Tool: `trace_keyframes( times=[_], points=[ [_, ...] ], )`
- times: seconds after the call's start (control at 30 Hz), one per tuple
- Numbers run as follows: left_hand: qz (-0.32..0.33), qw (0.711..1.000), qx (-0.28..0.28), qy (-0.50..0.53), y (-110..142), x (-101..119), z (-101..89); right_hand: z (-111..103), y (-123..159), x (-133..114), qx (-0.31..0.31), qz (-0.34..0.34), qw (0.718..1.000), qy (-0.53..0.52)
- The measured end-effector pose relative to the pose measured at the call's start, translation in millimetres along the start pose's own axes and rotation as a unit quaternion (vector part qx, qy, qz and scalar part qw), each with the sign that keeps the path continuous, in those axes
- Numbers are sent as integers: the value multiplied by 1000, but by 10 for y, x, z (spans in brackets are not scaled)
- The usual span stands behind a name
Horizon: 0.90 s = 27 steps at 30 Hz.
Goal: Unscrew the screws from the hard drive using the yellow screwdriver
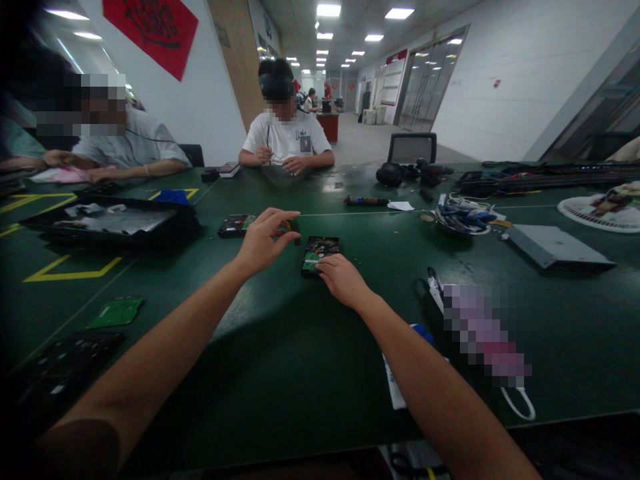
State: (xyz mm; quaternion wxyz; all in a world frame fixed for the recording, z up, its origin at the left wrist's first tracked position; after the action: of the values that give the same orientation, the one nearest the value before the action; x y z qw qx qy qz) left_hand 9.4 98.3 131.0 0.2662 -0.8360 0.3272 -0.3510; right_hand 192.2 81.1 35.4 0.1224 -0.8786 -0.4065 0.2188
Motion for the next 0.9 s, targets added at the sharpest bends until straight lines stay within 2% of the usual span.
trace_keyframes(
  times=[0.33, 0.9],
  points=[
    [-4, 1000, -9, -5, 0, -6, 8, 8, -3, 1, -6, 1, 1000, 6],
    [33, 998, -43, -20, -16, 79, 25, 3, -3, 9, 3, 5, 1000, -4]
  ],
)
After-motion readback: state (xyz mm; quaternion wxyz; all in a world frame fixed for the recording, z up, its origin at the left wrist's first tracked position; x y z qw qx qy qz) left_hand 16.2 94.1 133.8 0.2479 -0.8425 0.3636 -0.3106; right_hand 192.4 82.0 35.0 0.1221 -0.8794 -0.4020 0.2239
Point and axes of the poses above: each hand's wrist, its own y-axis away from the middle knuckle, its own z-axis out of the palm, x = y × z, the point moved 7 cm from there along -y, towards the middle knuckle, and after that the axes turned 6 degrees about -x, right-handed, at the moved point
